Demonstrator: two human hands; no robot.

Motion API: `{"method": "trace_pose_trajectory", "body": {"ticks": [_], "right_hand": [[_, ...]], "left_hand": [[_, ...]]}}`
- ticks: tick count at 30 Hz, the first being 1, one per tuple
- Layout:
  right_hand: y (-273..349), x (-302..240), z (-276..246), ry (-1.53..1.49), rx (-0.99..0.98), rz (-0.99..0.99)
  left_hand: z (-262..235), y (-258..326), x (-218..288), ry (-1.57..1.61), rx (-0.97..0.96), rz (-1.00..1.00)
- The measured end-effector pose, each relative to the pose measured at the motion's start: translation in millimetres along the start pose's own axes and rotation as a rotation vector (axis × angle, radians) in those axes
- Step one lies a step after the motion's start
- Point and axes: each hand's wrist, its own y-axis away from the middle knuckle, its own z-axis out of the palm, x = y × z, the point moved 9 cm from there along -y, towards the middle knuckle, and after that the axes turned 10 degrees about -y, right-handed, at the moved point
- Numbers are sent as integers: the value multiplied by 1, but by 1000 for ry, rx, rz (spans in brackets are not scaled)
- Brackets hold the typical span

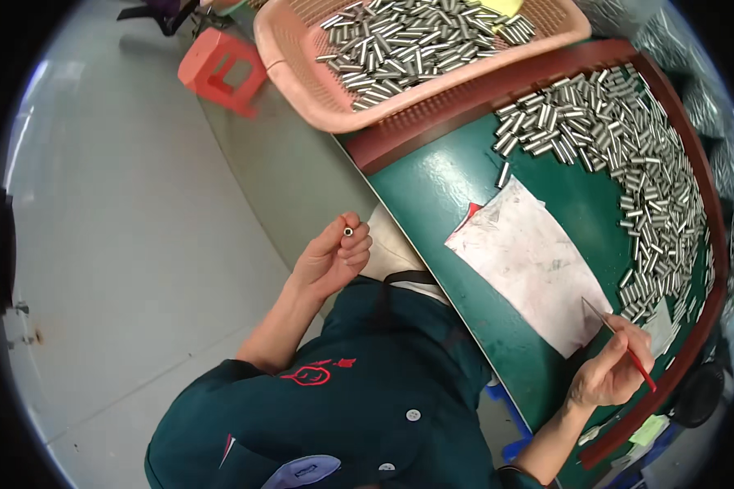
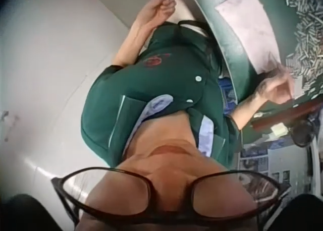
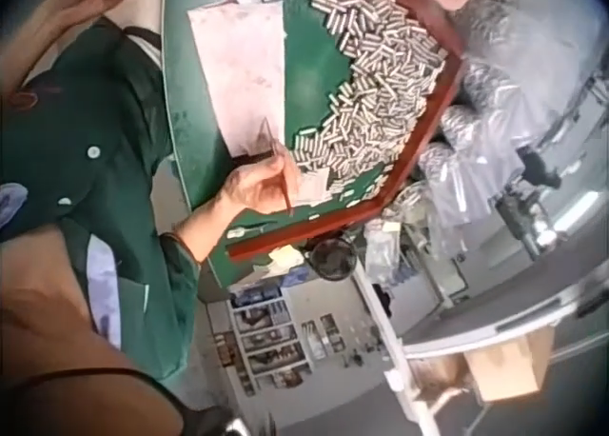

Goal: Inspecting and cleaning the interior of small cylindrical metal parts using a thin pointed tool.

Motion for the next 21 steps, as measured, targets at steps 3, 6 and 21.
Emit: {"method": "trace_pose_trajectory", "body": {"ticks": [3, 6, 21], "right_hand": [[1, 3, 1, 59, 18, 54], [3, 4, -1, 69, 30, 67], [-5, 2, 0, 116, 34, 18]], "left_hand": [[-8, 2, -11, 57, -22, -49], [-8, 1, -21, 111, -60, -93], [-15, -2, -37, 233, -66, -156]]}}
